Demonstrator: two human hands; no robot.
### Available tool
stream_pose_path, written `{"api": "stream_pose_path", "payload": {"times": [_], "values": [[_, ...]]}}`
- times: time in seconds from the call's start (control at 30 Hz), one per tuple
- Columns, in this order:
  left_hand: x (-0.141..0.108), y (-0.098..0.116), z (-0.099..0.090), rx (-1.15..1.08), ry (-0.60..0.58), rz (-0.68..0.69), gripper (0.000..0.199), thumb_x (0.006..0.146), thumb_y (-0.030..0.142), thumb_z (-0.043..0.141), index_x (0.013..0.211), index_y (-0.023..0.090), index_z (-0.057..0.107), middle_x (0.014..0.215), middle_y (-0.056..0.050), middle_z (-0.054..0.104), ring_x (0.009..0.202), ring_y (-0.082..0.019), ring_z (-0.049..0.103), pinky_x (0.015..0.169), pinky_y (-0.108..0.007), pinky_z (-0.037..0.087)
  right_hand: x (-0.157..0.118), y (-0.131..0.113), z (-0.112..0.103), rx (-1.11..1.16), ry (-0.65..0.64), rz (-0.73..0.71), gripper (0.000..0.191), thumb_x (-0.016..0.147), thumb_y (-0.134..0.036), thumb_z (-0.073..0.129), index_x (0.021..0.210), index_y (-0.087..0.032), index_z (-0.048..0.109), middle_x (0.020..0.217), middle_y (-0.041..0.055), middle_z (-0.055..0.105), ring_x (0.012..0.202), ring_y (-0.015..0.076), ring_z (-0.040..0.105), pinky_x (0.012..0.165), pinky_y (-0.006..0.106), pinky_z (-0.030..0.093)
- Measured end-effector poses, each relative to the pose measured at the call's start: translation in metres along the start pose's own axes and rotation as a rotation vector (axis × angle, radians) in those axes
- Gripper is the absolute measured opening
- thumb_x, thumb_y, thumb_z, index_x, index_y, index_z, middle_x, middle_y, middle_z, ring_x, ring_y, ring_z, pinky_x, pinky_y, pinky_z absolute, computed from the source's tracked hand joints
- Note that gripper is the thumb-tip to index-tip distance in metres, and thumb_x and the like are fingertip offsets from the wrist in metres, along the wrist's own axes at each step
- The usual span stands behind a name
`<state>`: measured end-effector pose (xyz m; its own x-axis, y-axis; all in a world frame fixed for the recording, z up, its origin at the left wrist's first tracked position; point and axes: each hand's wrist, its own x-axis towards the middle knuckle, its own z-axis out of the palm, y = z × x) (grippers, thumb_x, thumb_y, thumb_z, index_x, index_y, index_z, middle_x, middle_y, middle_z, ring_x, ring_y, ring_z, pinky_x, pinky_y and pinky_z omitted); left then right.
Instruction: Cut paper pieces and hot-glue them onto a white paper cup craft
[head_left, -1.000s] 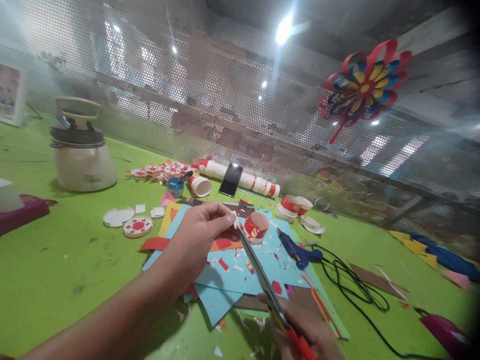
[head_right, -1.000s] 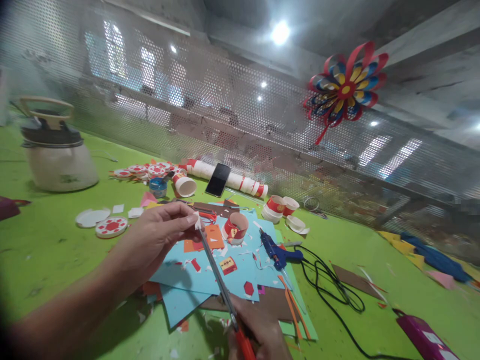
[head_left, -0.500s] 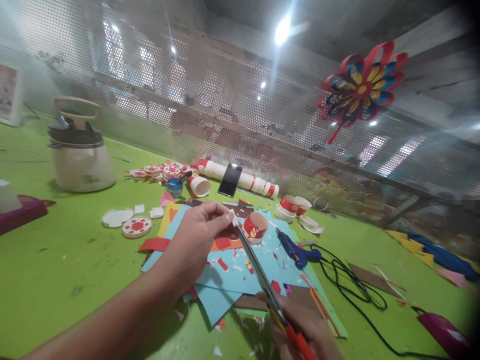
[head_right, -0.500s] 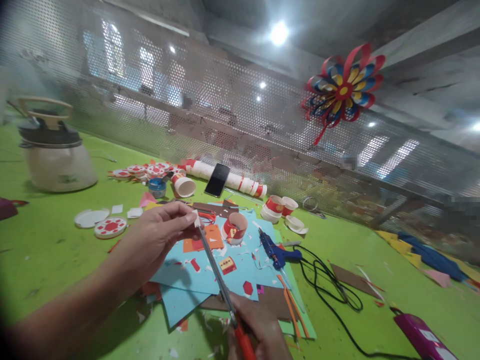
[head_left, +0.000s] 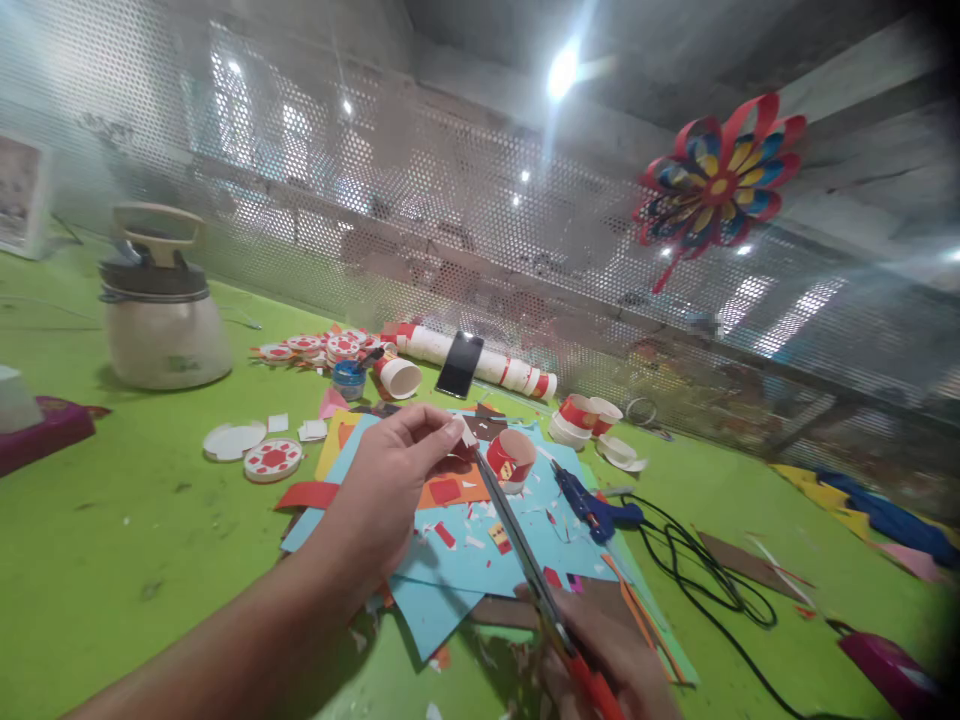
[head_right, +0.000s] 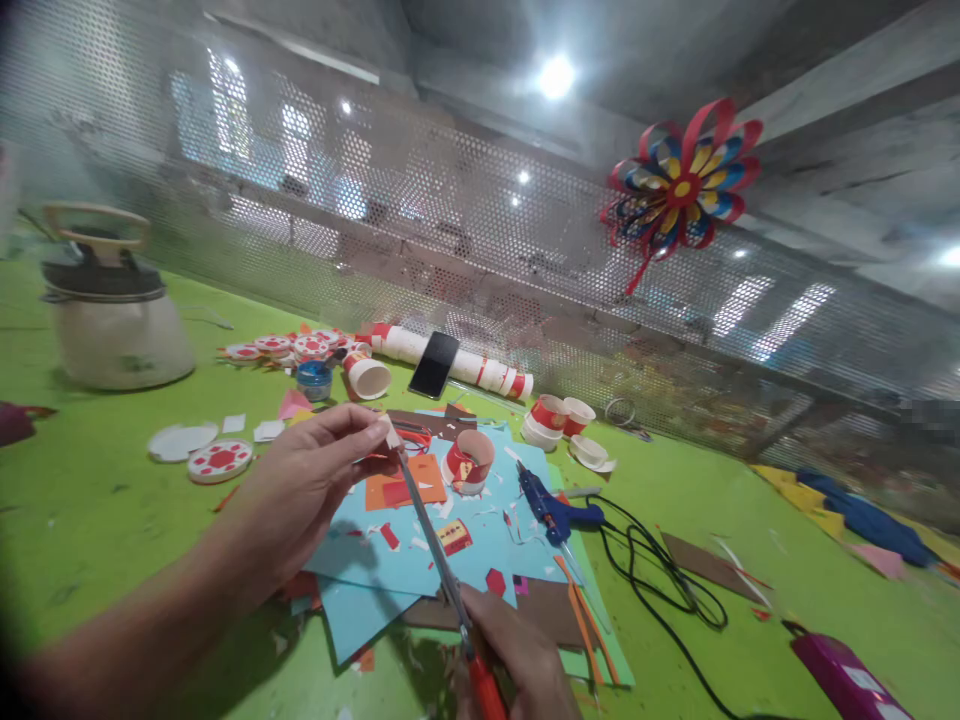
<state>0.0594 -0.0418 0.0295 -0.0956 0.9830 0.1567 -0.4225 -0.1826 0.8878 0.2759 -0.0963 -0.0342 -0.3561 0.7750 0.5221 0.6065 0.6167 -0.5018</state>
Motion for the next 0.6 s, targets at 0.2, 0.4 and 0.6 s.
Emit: {"api": "stream_pose_path", "payload": {"times": [0.2,0.4,0.6], "values": [[-0.0009,-0.0034,0.0010,-0.011,-0.016,-0.009,0.015,0.078,0.025,0.064,0.071,0.014,0.058,0.069,-0.001,0.060,0.067,-0.013,0.057,0.073,-0.030,0.046,0.0014,0.0027,0.0031,-0.038,0.033,-0.083,0.042,0.074,-0.012,0.048,0.112,-0.021,0.065,0.091,0.0042,0.073,0.082,0.0157,0.071,0.073,0.017,0.054],[-0.0041,-0.0057,0.0042,-0.070,-0.002,-0.014,0.014,0.079,0.025,0.063,0.072,0.015,0.058,0.069,0.000,0.061,0.066,-0.011,0.057,0.072,-0.027,0.045,-0.0011,0.0048,0.0041,-0.116,0.047,-0.089,0.044,0.073,-0.009,0.051,0.113,-0.022,0.065,0.090,0.0041,0.074,0.081,0.0155,0.072,0.074,0.016,0.054],[-0.0041,-0.0064,0.0071,-0.090,0.024,-0.007,0.013,0.079,0.024,0.064,0.073,0.014,0.058,0.070,-0.001,0.063,0.067,-0.013,0.059,0.073,-0.029,0.047,-0.0045,0.0100,0.0079,-0.123,0.013,-0.056,0.047,0.070,-0.007,0.049,0.113,-0.022,0.064,0.085,0.0028,0.074,0.079,0.0161,0.072,0.066,0.015,0.055]]}}
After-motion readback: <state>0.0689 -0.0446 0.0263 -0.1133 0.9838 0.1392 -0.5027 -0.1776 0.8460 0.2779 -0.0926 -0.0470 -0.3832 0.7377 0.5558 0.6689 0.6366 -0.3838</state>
